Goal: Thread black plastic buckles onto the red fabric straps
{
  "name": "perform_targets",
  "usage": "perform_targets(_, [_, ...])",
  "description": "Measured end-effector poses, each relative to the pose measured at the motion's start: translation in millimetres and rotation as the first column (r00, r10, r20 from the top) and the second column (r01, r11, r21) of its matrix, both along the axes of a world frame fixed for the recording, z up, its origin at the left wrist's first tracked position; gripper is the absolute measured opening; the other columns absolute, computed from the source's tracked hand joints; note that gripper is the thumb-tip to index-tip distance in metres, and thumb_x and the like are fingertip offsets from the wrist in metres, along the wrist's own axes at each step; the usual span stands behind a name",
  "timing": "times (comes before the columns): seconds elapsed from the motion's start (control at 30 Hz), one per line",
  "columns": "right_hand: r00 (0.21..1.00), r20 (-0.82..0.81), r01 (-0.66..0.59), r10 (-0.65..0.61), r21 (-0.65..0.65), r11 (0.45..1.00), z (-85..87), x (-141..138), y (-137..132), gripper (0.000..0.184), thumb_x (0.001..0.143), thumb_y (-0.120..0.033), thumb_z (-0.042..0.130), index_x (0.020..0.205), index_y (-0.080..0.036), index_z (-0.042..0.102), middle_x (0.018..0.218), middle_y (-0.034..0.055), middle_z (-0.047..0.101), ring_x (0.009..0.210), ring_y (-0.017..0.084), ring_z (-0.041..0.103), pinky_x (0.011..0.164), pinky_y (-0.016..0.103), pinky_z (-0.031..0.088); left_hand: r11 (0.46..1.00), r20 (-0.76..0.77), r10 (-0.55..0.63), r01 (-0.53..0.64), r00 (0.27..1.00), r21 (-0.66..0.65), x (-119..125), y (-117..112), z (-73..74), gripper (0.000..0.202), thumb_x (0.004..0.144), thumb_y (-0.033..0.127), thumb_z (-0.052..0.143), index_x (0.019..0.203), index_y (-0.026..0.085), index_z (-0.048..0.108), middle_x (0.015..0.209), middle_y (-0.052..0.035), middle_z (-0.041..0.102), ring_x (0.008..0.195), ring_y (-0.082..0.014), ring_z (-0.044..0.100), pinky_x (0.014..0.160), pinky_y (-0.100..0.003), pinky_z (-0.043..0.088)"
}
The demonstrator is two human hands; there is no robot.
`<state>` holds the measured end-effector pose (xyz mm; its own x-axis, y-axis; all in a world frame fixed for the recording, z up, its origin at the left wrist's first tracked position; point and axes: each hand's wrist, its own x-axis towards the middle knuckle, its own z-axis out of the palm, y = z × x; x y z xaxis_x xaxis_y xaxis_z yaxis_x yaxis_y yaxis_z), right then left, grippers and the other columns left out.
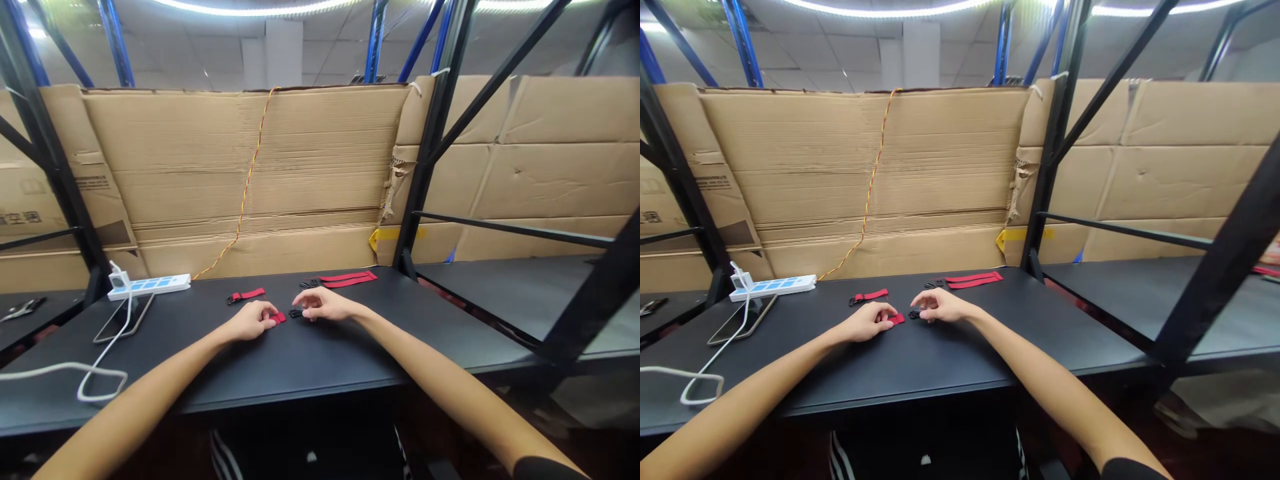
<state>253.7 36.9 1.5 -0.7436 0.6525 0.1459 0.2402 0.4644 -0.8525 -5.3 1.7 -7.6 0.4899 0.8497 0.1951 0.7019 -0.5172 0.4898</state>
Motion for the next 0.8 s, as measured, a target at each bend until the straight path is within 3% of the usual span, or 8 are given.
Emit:
perform_targets(0.07, [0.995, 0.001, -0.103, 0.103, -0.076, 0.992, -1.5, -8, -7, 0.035, 0.074, -0.038, 0.067, 0.101, -0.016, 0.064, 0.083, 0.0020, 0.063, 0.066, 0.012, 0.057, 0.065, 0.027, 0.048, 1.000, -0.031, 0.014, -0.014, 0.999, 0.017, 1, -2, 1.7, 0.024, 0.077, 0.031, 0.056, 0.095, 0.017, 0.066, 0.072, -0.0017, 0.060, 0.064, -0.0153, 0.054, 0.058, -0.024, 0.041])
perform_targets(0.13, [0.992, 0.020, -0.120, 0.122, -0.085, 0.989, -3.7, -13, -9, 0.030, 0.073, -0.039, 0.068, 0.091, -0.015, 0.065, 0.078, 0.0019, 0.064, 0.065, 0.012, 0.057, 0.064, 0.026, 0.048, 0.999, -0.029, 0.030, -0.029, 0.999, 0.041, 2, -3, 3.3, 0.020, 0.075, 0.029, 0.057, 0.090, 0.017, 0.064, 0.077, -0.0028, 0.060, 0.068, -0.0161, 0.055, 0.061, -0.025, 0.042])
perform_targets(0.27, [0.996, -0.020, 0.085, -0.085, -0.012, 0.996, -9.9, -16, -2, 0.027, 0.073, -0.041, 0.068, 0.081, -0.016, 0.063, 0.068, 0.0002, 0.061, 0.059, 0.012, 0.055, 0.051, 0.022, 0.043, 1.000, 0.046, 0.016, -0.016, 0.999, -0.001, 1, -3, 3.1, 0.020, 0.073, 0.026, 0.058, 0.091, 0.017, 0.060, 0.085, -0.0031, 0.061, 0.073, -0.0160, 0.056, 0.067, -0.026, 0.045])
perform_targets(0.33, [0.970, -0.083, 0.229, -0.228, 0.006, 0.973, -12.5, -15, 3, 0.029, 0.071, -0.043, 0.069, 0.079, -0.016, 0.062, 0.065, -0.0002, 0.060, 0.054, 0.011, 0.053, 0.047, 0.021, 0.041, 1.000, 0.064, 0.002, -0.001, 0.998, -0.022, 0, -3, 2.6, 0.025, 0.074, 0.027, 0.058, 0.097, 0.018, 0.059, 0.083, -0.0020, 0.061, 0.072, -0.0155, 0.055, 0.066, -0.026, 0.045])
perform_targets(0.4, [0.944, -0.145, 0.295, -0.297, -0.034, 0.955, -13.7, -14, 5, 0.030, 0.069, -0.043, 0.072, 0.077, -0.015, 0.063, 0.064, -0.0004, 0.060, 0.052, 0.009, 0.051, 0.048, 0.022, 0.043, 1.000, 0.064, -0.015, 0.016, 0.998, -0.017, 1, -4, 3.0, 0.027, 0.076, 0.029, 0.057, 0.101, 0.018, 0.061, 0.078, -0.0009, 0.059, 0.068, -0.0150, 0.054, 0.063, -0.025, 0.044])
perform_targets(0.5, [0.936, -0.235, 0.214, -0.261, -0.210, 0.954, -12.6, -16, 0, 0.033, 0.065, -0.042, 0.077, 0.080, -0.014, 0.064, 0.067, 0.0008, 0.063, 0.057, 0.011, 0.058, 0.057, 0.025, 0.049, 0.999, 0.075, -0.046, 0.046, 0.996, 0.002, 4, -7, 5.2, 0.023, 0.083, 0.036, 0.052, 0.090, 0.018, 0.064, 0.071, -0.0007, 0.058, 0.064, -0.0143, 0.051, 0.059, -0.024, 0.040])
perform_targets(0.6, [0.928, -0.299, 0.098, -0.222, -0.380, 0.920, -10.3, -18, -8, 0.038, 0.060, -0.037, 0.082, 0.084, -0.013, 0.064, 0.073, 0.0037, 0.067, 0.070, 0.016, 0.066, 0.070, 0.031, 0.053, 0.997, 0.119, -0.071, 0.074, 0.990, -0.019, 8, -10, 7.4, 0.030, 0.086, 0.041, 0.047, 0.078, 0.016, 0.062, 0.068, -0.0004, 0.056, 0.063, -0.0136, 0.049, 0.059, -0.024, 0.038])
perform_targets(0.8, [0.943, -0.294, 0.001, -0.154, -0.461, 0.887, -9.9, -19, -14, 0.042, 0.060, -0.034, 0.083, 0.089, -0.012, 0.063, 0.076, 0.0069, 0.070, 0.071, 0.019, 0.069, 0.075, 0.036, 0.054, 0.987, 0.214, -0.124, 0.142, 0.969, -0.074, 13, -13, 12.2, 0.031, 0.087, 0.043, 0.048, 0.078, 0.016, 0.060, 0.067, 0.0007, 0.054, 0.062, -0.0125, 0.047, 0.059, -0.023, 0.037])
